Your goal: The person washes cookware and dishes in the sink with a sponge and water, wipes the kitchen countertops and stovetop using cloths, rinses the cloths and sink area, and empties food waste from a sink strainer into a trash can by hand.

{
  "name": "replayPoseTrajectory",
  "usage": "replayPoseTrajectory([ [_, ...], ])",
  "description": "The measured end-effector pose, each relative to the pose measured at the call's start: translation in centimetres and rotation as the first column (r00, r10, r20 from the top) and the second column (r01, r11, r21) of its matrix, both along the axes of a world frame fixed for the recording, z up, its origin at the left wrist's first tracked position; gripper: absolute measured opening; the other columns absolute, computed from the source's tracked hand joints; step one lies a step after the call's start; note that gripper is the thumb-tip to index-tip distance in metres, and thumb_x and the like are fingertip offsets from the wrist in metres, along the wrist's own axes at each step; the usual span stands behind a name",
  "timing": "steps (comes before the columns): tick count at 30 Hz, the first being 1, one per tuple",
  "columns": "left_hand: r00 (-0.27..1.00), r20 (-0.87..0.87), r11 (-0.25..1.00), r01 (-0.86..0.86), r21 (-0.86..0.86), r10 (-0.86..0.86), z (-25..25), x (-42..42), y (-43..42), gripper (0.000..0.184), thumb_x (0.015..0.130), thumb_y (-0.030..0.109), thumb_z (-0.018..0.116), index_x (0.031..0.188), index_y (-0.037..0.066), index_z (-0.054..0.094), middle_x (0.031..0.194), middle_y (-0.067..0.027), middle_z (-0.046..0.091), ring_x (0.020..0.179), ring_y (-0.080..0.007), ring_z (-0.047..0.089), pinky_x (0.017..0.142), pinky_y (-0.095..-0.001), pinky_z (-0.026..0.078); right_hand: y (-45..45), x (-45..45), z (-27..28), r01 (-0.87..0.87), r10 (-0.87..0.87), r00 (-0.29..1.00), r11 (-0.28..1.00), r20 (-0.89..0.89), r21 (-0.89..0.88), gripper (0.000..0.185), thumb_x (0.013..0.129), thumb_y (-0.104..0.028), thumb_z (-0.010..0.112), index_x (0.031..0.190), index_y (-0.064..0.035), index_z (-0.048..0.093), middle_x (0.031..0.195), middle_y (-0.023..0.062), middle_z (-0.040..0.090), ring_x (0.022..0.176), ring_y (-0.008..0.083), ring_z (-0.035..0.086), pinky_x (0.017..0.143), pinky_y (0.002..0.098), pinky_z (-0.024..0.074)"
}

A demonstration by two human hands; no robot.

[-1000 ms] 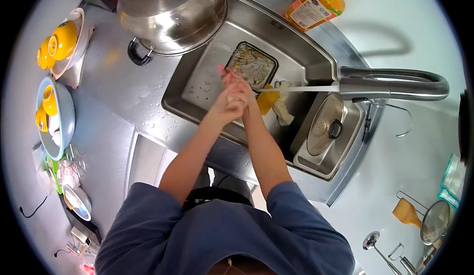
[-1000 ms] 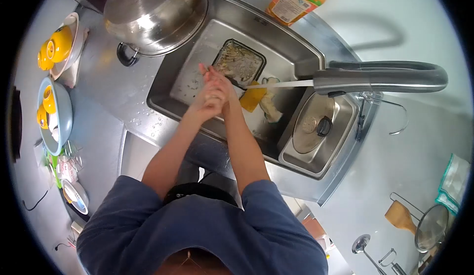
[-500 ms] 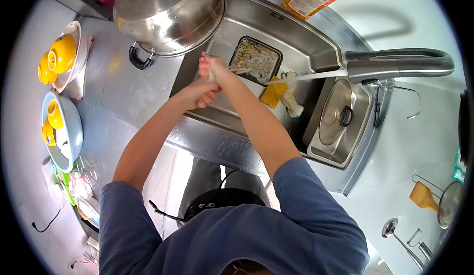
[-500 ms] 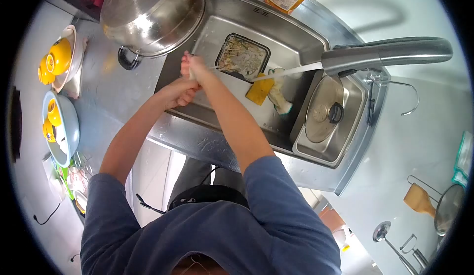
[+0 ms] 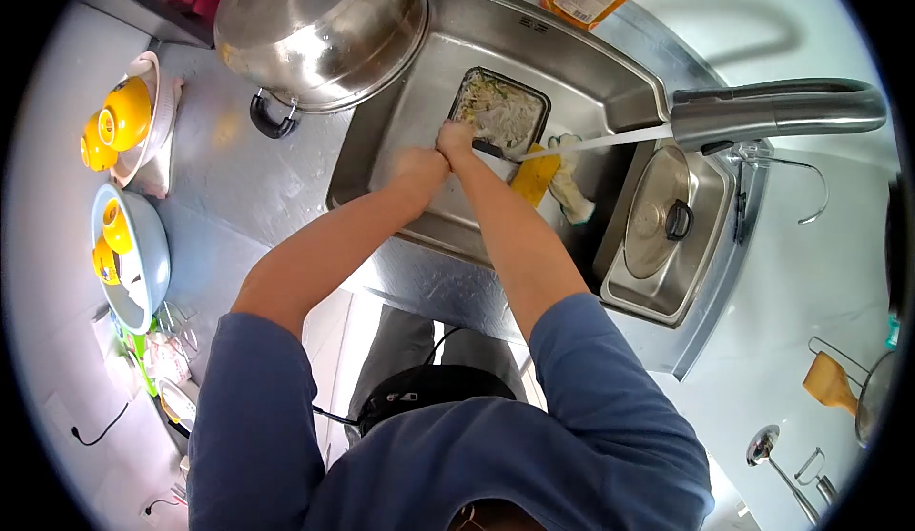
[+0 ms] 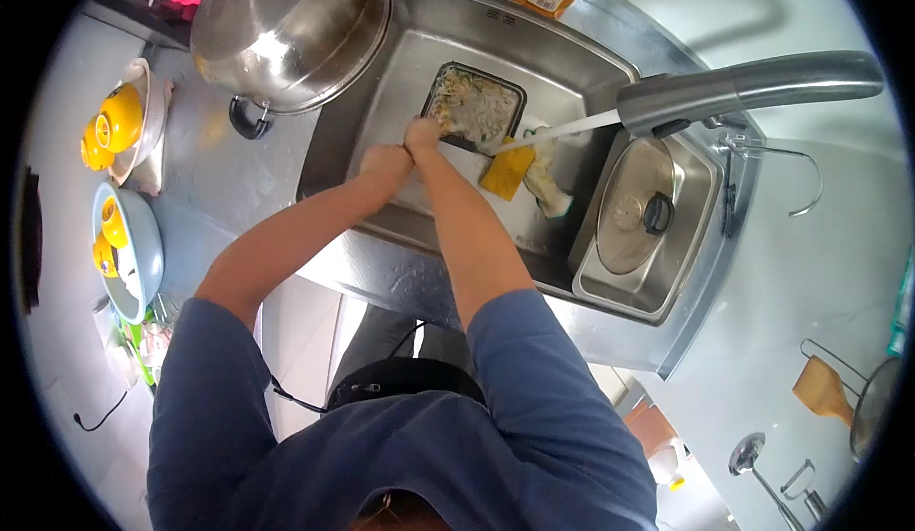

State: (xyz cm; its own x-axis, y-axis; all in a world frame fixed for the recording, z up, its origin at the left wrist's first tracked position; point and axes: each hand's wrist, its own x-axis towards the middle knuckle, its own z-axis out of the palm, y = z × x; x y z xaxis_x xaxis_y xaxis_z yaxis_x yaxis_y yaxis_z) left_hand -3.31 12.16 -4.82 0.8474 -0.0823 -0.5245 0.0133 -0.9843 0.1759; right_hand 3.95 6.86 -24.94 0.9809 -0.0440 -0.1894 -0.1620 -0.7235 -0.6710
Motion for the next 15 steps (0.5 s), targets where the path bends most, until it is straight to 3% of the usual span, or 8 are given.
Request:
replayPoseTrajectory([
  [3, 0.993, 0.09, 0.997, -0.077, -0.012, 0.078, -1.4, -0.2, -0.4, 0.019, 0.082, 0.014, 0.051, 0.079, 0.008, 0.069, 0.085, -0.0125, 0.068, 0.079, -0.0298, 0.067, 0.07, -0.0407, 0.052, 0.2, 0.8, -2.9, -0.175, 0.176, 0.973, 0.984, -0.153, 0.02, 0.022, 0.086, -0.017, 0.052, 0.073, -0.0006, 0.061, 0.064, 0.0148, 0.057, 0.058, 0.0273, 0.057, 0.053, 0.0397, 0.0431],
  [4, 0.995, 0.097, 0.999, -0.02, 0.033, 0.017, -1.1, 0.0, -0.6, 0.018, 0.081, 0.013, 0.052, 0.078, 0.008, 0.069, 0.083, -0.0113, 0.069, 0.076, -0.0291, 0.067, 0.069, -0.0406, 0.052, 0.8, 1.3, -2.8, -0.467, 0.439, 0.872, 0.879, -0.217, -0.098, 0.023, 0.084, -0.015, 0.052, 0.072, 0.0017, 0.064, 0.07, 0.0188, 0.061, 0.067, 0.0307, 0.061, 0.059, 0.0426, 0.0471],
  [5, 0.994, 0.098, 0.996, 0.04, 0.077, -0.048, -0.7, -0.1, -0.9, 0.017, 0.081, 0.013, 0.053, 0.077, 0.008, 0.069, 0.08, -0.0102, 0.069, 0.074, -0.0284, 0.067, 0.067, -0.0406, 0.052, 0.8, 1.6, -2.7, -0.712, 0.646, 0.696, 0.677, -0.314, -0.188, 0.025, 0.082, -0.013, 0.052, 0.071, 0.0039, 0.067, 0.077, 0.0228, 0.065, 0.077, 0.0341, 0.065, 0.066, 0.0456, 0.051],
  [6, 0.994, 0.091, 0.997, 0.046, 0.069, -0.053, -0.3, 0.0, -1.1, 0.017, 0.081, 0.013, 0.053, 0.077, 0.008, 0.069, 0.08, -0.0102, 0.069, 0.074, -0.0284, 0.067, 0.067, -0.0406, 0.052, 0.2, 1.6, -2.7, -0.71, 0.64, 0.697, 0.679, -0.324, -0.187, 0.025, 0.082, -0.013, 0.052, 0.071, 0.0039, 0.067, 0.077, 0.0228, 0.065, 0.077, 0.0341, 0.065, 0.066, 0.0456, 0.051],
  [9, 0.991, 0.133, 0.998, 0.01, 0.057, -0.017, -0.2, 0.5, -0.8, 0.017, 0.08, 0.014, 0.053, 0.077, 0.008, 0.069, 0.076, -0.0107, 0.068, 0.074, -0.0275, 0.067, 0.067, -0.0407, 0.052, -1.0, 0.5, 6.4, -0.497, 0.512, 0.813, 0.859, -0.277, 0.127, 0.024, 0.083, -0.017, 0.055, 0.073, 0.001, 0.067, 0.077, 0.0223, 0.065, 0.076, 0.0349, 0.064, 0.069, 0.0454, 0.0497],
  [11, 0.972, 0.168, 0.986, 0.159, 0.042, -0.164, 0.9, -0.3, 0.0, 0.02, 0.08, 0.022, 0.055, 0.074, 0.008, 0.068, 0.073, -0.0125, 0.067, 0.072, -0.0277, 0.067, 0.066, -0.0407, 0.052, -2.4, -0.8, 11.6, -0.338, 0.391, 0.903, 0.902, -0.178, 0.267, 0.023, 0.083, -0.019, 0.056, 0.075, -0.0009, 0.068, 0.077, 0.0219, 0.065, 0.075, 0.0355, 0.063, 0.071, 0.0452, 0.0489],
  [13, 0.946, 0.174, 0.961, 0.275, 0.015, -0.274, 7.8, -1.7, 1.6, 0.033, 0.084, 0.035, 0.054, 0.073, 0.006, 0.066, 0.07, -0.015, 0.066, 0.07, -0.0314, 0.066, 0.064, -0.0424, 0.051, -5.4, -2.4, 15.2, -0.141, 0.158, 0.985, 0.967, -0.065, 0.211, 0.02, 0.083, -0.018, 0.056, 0.081, -0.0018, 0.067, 0.081, 0.0223, 0.064, 0.076, 0.0365, 0.062, 0.074, 0.0447, 0.0474],
  [15, 0.998, 0.057, 0.999, 0.03, 0.014, -0.031, 12.1, -4.0, 4.7, 0.045, 0.085, 0.048, 0.053, 0.081, 0.005, 0.064, 0.069, -0.016, 0.064, 0.068, -0.0342, 0.064, 0.063, -0.0439, 0.05, -11.0, -3.1, 16.6, 0.005, -0.021, 0.994, 0.988, 0.103, 0.152, 0.02, 0.083, -0.017, 0.056, 0.094, -0.0016, 0.063, 0.088, 0.0209, 0.063, 0.08, 0.036, 0.061, 0.075, 0.0437, 0.0464],
])
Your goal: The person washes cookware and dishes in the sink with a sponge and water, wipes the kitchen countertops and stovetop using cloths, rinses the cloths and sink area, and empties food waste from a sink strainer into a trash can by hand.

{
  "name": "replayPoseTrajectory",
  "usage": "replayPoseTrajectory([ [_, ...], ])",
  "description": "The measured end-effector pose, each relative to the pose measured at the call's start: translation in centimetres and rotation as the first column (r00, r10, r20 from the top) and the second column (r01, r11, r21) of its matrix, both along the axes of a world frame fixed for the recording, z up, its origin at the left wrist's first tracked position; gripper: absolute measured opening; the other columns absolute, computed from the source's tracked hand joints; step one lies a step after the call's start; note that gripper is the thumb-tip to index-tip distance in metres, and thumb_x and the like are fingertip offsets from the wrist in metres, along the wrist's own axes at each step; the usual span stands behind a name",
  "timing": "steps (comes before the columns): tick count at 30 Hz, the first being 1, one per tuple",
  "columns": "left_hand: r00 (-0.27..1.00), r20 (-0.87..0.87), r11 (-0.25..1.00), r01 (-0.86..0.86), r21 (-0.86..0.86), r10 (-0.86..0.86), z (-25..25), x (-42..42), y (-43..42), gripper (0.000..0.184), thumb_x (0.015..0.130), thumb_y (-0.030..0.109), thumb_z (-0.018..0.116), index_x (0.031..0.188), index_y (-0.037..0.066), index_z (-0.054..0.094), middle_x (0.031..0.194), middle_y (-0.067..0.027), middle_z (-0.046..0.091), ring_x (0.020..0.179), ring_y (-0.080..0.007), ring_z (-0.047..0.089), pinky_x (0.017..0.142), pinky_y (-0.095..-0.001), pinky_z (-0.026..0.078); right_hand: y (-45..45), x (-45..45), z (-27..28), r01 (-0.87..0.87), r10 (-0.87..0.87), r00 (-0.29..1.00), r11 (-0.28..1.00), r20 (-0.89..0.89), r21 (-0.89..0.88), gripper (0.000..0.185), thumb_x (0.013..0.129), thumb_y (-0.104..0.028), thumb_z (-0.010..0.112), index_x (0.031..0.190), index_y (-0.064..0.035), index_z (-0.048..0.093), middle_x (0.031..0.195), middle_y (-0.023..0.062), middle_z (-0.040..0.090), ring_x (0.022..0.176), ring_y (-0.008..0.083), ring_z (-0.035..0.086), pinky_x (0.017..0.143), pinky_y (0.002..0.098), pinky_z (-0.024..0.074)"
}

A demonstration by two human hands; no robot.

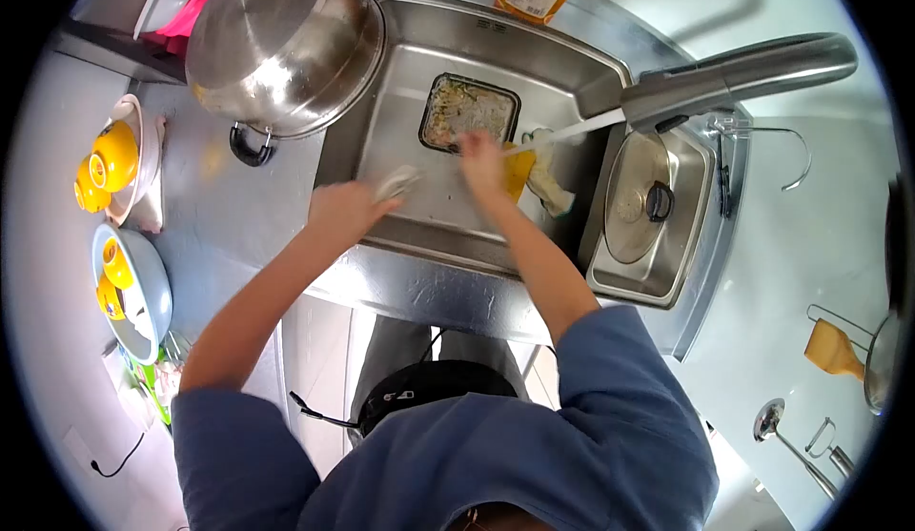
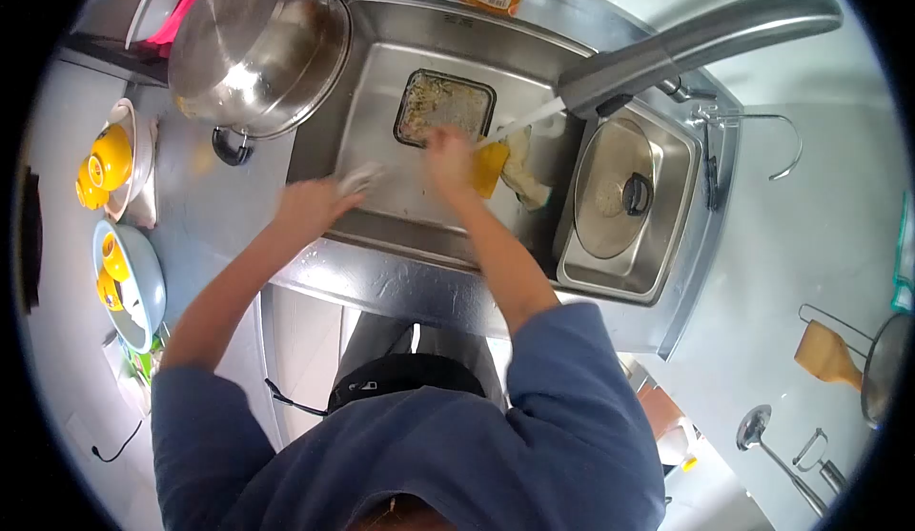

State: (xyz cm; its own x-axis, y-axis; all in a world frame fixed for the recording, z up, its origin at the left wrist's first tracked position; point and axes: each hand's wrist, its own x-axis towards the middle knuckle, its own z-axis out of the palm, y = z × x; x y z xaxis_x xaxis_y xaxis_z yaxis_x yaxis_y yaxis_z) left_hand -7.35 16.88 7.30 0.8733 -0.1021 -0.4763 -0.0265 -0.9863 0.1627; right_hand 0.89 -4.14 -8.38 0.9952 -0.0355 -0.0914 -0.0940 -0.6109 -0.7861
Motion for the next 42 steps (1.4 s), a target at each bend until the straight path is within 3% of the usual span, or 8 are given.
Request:
replayPoseTrajectory([
  [5, 0.86, -0.041, 0.85, -0.494, 0.183, 0.509, 7.1, -9.5, 9.5, 0.052, 0.089, 0.044, 0.052, 0.115, -0.001, 0.049, 0.098, -0.0254, 0.062, 0.091, -0.0406, 0.06, 0.078, -0.0456, 0.048, -12.4, 3.4, -5.2, 0.489, -0.138, 0.834, 0.635, 0.535, -0.598, 0.022, 0.079, -0.014, 0.061, 0.096, -0.0015, 0.06, 0.076, 0.0151, 0.061, 0.074, 0.0345, 0.06, 0.072, 0.041, 0.0475],
  [8, 0.955, 0.271, 0.784, -0.074, 0.617, -0.123, 7.5, -13.9, 10.0, 0.056, 0.088, 0.04, 0.055, 0.125, -0.002, 0.044, 0.119, -0.0255, 0.053, 0.112, -0.0377, 0.051, 0.094, -0.0433, 0.041, -12.7, 5.7, -4.1, 0.053, -0.084, 0.985, 0.979, -0.15, -0.196, 0.025, 0.079, -0.015, 0.063, 0.1, -0.0039, 0.06, 0.075, 0.0127, 0.06, 0.072, 0.0266, 0.06, 0.066, 0.0352, 0.0474],
  [10, 0.943, 0.258, 0.978, -0.205, -0.042, 0.209, 8.9, -10.6, 6.6, 0.046, 0.083, 0.024, 0.064, 0.122, 0.003, 0.051, 0.13, -0.0195, 0.046, 0.122, -0.0339, 0.043, 0.101, -0.0417, 0.036, -11.4, 4.9, -0.5, 0.005, -0.015, 0.998, 0.988, -0.064, -0.155, 0.021, 0.077, -0.012, 0.064, 0.096, -0.003, 0.061, 0.073, 0.0107, 0.059, 0.068, 0.0237, 0.058, 0.064, 0.0333, 0.0466],
  [14, 0.962, 0.187, 0.71, -0.012, -0.704, 0.201, 6.6, -1.9, -1.6, 0.046, 0.084, 0.003, 0.057, 0.129, 0.008, 0.048, 0.135, -0.0132, 0.044, 0.125, -0.0298, 0.041, 0.104, -0.0373, 0.032, -9.1, 3.5, 9.1, -0.06, 0.064, 0.991, 0.998, 0.119, -0.035, 0.019, 0.071, -0.007, 0.07, 0.086, -0.0022, 0.059, 0.067, 0.0096, 0.057, 0.061, 0.0223, 0.055, 0.06, 0.0306, 0.0457],
  [20, 0.881, 0.473, 0.567, 0.376, -0.733, 0.027, -3.8, 11.1, -10.6, 0.053, 0.083, 0.005, 0.057, 0.134, 0.012, 0.042, 0.138, -0.0128, 0.041, 0.127, -0.0284, 0.039, 0.105, -0.0367, 0.033, -9.2, 2.7, 12.6, -0.301, 0.293, 0.917, 0.954, 0.27, -0.012, 0.032, 0.061, -0.008, 0.079, 0.084, 0.0006, 0.059, 0.082, 0.0117, 0.06, 0.066, 0.0271, 0.061, 0.061, 0.032, 0.0489],
  [23, 0.975, -0.159, 0.576, -0.042, -0.817, -0.154, -3.9, 12.4, -11.6, 0.046, 0.081, 0.006, 0.061, 0.125, 0.009, 0.049, 0.129, -0.0133, 0.049, 0.118, -0.0272, 0.047, 0.098, -0.0357, 0.038, -10.0, 2.0, 15.4, -0.204, 0.209, 0.973, 0.977, 0.1, -0.06, 0.029, 0.064, -0.007, 0.078, 0.085, 0.0002, 0.06, 0.086, 0.014, 0.06, 0.071, 0.0267, 0.062, 0.063, 0.0319, 0.0494],
  [29, 0.773, 0.59, 0.444, 0.455, -0.772, 0.233, -2.5, 11.8, -13.8, 0.018, 0.079, 0.015, 0.066, 0.092, 0.004, 0.061, 0.092, -0.0121, 0.063, 0.085, -0.0273, 0.062, 0.074, -0.0353, 0.047, -11.6, 3.0, 17.5, -0.237, 0.222, 0.971, 0.895, 0.085, 0.379, 0.023, 0.074, 0.006, 0.064, 0.096, 0.0014, 0.059, 0.093, 0.0046, 0.062, 0.085, 0.0128, 0.06, 0.079, 0.0297, 0.0485],
  [42, 0.97, 0.243, 0.511, 0.2, -0.836, 0.018, 0.3, 12.9, -12.1, 0.016, 0.081, 0.008, 0.06, 0.093, -0.001, 0.06, 0.085, -0.0106, 0.06, 0.078, -0.0234, 0.058, 0.072, -0.0311, 0.045, -12.0, 3.1, 11.8, -0.25, 0.275, 0.961, 0.916, -0.039, 0.315, 0.027, 0.082, -0.011, 0.066, 0.106, -0.0041, 0.057, 0.097, 0.0005, 0.059, 0.085, 0.0084, 0.053, 0.072, 0.0241, 0.043],
])
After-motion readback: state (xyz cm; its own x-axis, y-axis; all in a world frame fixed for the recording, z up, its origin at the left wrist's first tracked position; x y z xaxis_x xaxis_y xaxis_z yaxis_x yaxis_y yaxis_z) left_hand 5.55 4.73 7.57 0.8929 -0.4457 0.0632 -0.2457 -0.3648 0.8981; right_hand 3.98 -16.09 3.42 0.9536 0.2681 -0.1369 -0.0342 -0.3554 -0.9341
